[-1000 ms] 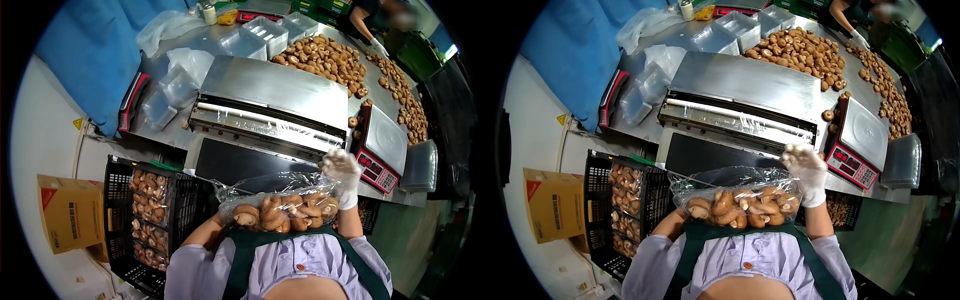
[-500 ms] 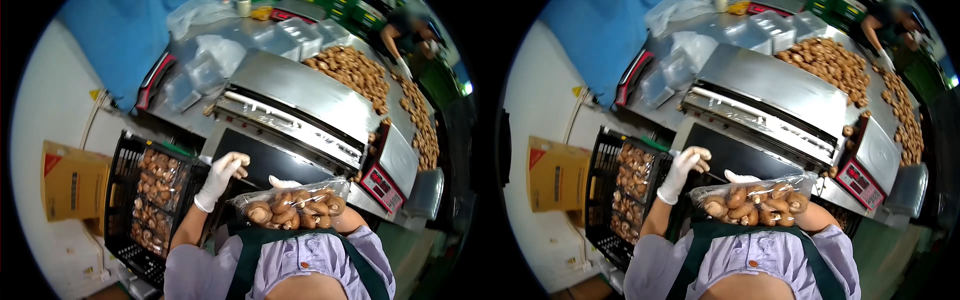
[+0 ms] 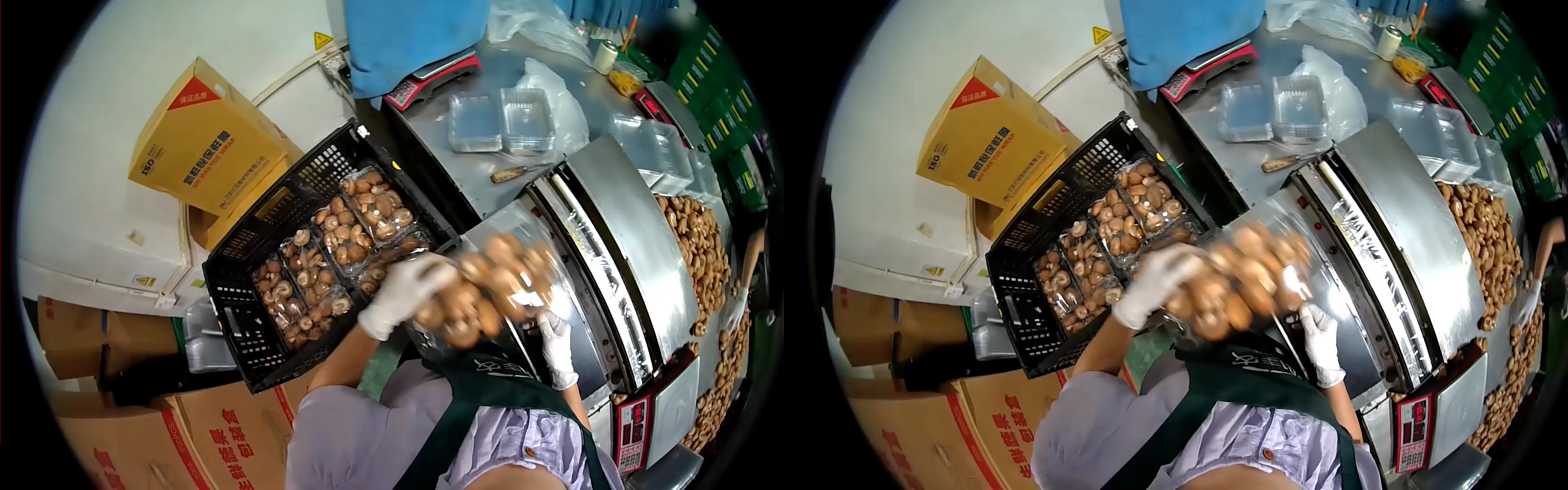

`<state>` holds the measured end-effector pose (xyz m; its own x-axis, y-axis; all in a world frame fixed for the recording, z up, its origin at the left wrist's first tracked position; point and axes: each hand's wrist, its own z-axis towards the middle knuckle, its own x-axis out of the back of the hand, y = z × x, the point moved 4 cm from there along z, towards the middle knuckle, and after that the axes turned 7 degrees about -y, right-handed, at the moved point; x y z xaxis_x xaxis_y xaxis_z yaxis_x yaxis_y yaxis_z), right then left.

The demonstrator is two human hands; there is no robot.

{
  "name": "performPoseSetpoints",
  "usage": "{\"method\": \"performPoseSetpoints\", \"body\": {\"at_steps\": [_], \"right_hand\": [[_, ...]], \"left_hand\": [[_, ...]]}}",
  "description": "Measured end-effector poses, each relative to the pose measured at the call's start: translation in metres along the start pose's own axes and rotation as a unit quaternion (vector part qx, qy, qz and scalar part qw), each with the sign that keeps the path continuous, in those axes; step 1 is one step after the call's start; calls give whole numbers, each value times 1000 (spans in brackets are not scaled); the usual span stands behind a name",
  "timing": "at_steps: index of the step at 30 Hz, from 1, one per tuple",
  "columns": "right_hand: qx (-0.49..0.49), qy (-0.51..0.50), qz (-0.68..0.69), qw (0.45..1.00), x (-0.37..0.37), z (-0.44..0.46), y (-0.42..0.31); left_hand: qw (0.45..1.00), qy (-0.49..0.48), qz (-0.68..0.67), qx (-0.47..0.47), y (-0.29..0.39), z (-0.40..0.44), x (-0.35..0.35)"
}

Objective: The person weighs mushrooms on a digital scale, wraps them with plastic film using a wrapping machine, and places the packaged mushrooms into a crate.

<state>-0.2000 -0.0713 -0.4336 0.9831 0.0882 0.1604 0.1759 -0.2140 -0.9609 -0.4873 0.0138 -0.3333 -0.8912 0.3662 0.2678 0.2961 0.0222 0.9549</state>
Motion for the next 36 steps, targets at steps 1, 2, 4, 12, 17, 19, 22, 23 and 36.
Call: {"method": "performPoseSetpoints", "body": {"at_steps": [1, 2, 4, 12, 17, 19, 22, 23, 36], "right_hand": [[-35, -31, 120, 992, -7, 0, -6], [-29, -18, 111, 993, -9, 0, -12], [-39, -23, 104, 994, -10, 1, -13], [-59, -28, 102, 993, -9, 5, -13], [-44, -6, 85, 995, -10, 2, -9], [-37, -6, 98, 995, -10, 0, -5], [-22, -8, 97, 995, -9, -4, -7], [-13, -15, 90, 996, -6, -6, -6], [-27, 329, -84, 940, 139, -158, -52]], "left_hand": [[994, 58, -76, 49, -16, -7, 29], [986, 146, -69, 43, -20, -15, 56], [931, 269, -196, 149, -54, -30, 100], [802, 492, -181, 287, -244, -27, 189], [796, 496, 11, 346, -273, -8, 167], [805, 476, 12, 354, -262, -8, 168], [832, 417, 67, 360, -263, -12, 187], [816, 471, 81, 325, -290, -13, 199], [943, 127, 194, -240, 25, 118, -20]]}}
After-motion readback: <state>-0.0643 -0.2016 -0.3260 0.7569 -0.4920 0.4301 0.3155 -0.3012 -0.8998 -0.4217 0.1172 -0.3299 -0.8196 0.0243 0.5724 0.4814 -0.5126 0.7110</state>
